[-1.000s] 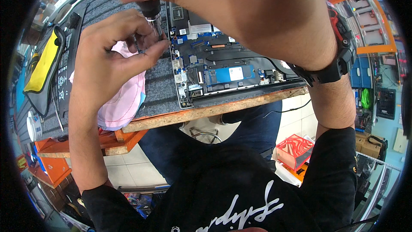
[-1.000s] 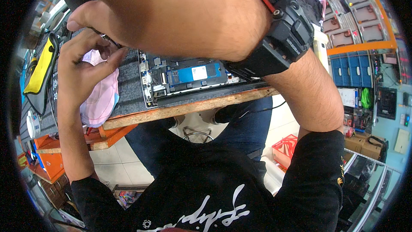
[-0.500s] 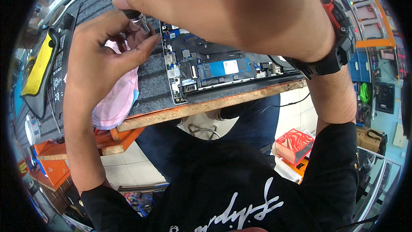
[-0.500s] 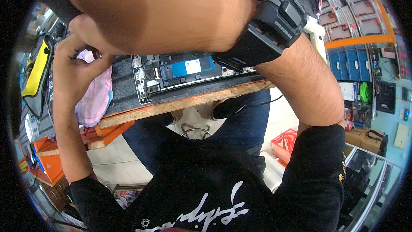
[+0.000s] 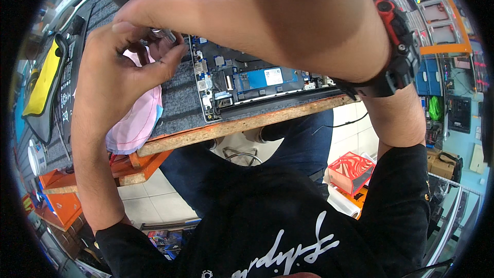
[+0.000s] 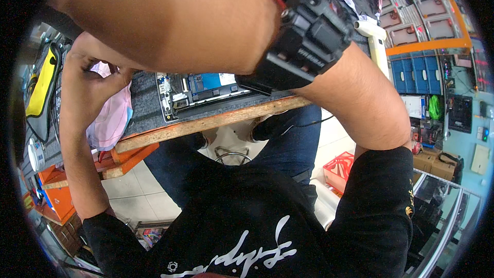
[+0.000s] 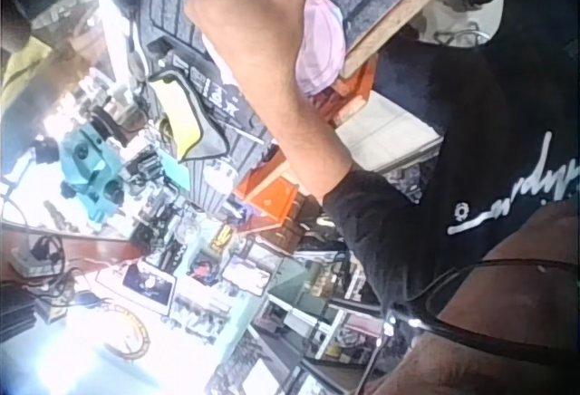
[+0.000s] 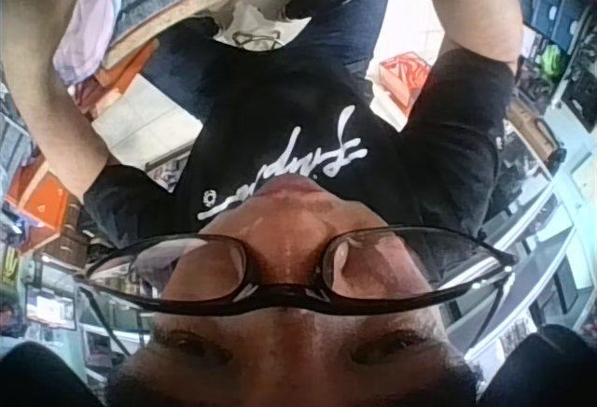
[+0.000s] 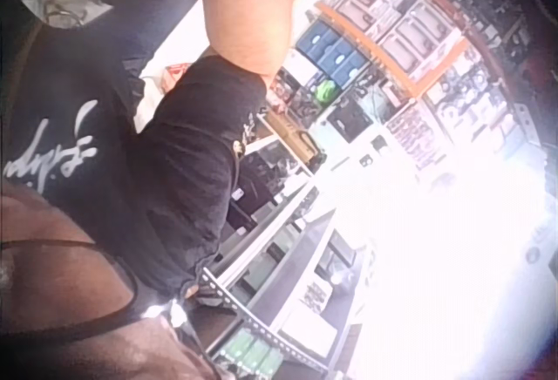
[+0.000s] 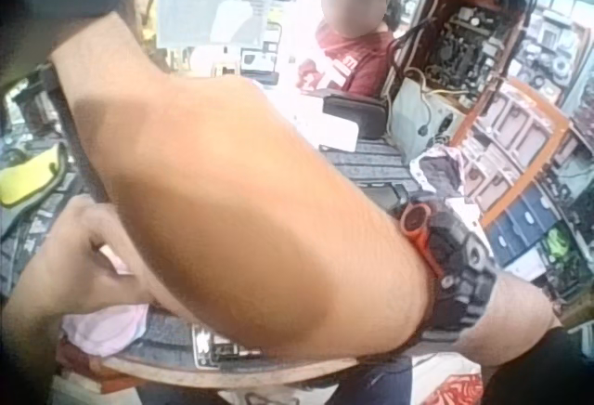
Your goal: The person cleans the laptop motherboard with a cloth, dries it with a handheld blower, applies thermal paste from a syringe, and reattaches the cooling fan and heatsink using a screwdriver. The person also retrieves tools from a drawer and places them back after use.
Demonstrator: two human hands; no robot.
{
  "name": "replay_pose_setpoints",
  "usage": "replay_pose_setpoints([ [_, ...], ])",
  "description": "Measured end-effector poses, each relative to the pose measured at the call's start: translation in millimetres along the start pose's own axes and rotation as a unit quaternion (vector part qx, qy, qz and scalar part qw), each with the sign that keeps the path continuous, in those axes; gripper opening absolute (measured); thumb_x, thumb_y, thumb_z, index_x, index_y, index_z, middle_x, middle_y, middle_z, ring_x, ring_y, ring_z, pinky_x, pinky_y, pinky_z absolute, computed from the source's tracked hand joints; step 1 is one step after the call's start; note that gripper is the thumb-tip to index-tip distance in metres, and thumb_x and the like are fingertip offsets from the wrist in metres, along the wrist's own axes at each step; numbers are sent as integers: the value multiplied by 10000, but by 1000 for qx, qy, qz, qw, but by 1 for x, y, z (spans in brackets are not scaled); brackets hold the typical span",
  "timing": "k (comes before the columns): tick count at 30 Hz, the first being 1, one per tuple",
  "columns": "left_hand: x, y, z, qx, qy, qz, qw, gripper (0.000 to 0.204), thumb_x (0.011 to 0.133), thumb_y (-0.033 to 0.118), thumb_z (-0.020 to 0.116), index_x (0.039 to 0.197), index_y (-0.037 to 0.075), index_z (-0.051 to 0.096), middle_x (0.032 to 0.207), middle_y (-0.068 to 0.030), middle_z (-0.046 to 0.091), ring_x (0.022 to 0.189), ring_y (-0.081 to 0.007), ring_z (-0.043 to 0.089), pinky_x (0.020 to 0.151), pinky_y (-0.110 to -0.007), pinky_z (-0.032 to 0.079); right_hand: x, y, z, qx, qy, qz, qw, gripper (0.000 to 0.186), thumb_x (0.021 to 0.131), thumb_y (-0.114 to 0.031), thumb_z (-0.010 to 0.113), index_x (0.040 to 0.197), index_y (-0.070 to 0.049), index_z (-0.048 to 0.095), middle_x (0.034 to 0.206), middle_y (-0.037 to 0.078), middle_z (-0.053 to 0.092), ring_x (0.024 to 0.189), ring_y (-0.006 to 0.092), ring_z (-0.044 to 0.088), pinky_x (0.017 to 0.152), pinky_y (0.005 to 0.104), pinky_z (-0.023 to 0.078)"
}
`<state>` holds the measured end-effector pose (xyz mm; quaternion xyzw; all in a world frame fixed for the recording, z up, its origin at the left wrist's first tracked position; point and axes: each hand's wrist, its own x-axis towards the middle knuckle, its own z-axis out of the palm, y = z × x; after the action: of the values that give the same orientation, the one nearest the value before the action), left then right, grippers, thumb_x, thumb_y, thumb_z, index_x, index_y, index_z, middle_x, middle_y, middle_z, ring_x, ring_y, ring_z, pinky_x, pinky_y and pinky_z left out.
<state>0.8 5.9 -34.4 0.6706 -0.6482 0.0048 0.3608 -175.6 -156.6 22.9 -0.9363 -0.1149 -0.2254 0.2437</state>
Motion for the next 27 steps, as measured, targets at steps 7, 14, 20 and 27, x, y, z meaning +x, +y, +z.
replay_pose_setpoints([
  [7,8,11,0,-70,-39,5,997,205,757,108,879,882,22,742,776,-36,688,671,-106,629,631,-252,491,-5,-3,-6,-8,4,12,1000,951,898,-15,771,1596,-20,126,1032,212,729,950,249,740,797,334,598],
  [14,7,15,-10,-199,-99,-2,975,480,771,122,807,1229,13,712,1066,-61,679,861,-131,595,708,-253,446,-41,-7,-36,11,54,75,996,965,892,-9,774,1598,-23,117,1031,217,728,957,257,742,811,341,601],
  [20,7,-41,-36,3,76,-57,995,440,1023,335,593,1315,24,701,1138,-83,717,974,-130,619,852,-258,452,-95,-2,-31,68,229,108,965,978,887,-3,777,1601,-25,109,1031,221,728,962,263,744,822,347,603],
  [27,5,-52,-33,79,131,-47,987,432,1066,382,563,1347,86,704,1157,-103,733,1050,-163,676,921,-280,484,-111,5,-16,98,269,139,948,990,888,-11,785,1604,-36,101,1032,227,726,963,274,744,856,360,593],
])
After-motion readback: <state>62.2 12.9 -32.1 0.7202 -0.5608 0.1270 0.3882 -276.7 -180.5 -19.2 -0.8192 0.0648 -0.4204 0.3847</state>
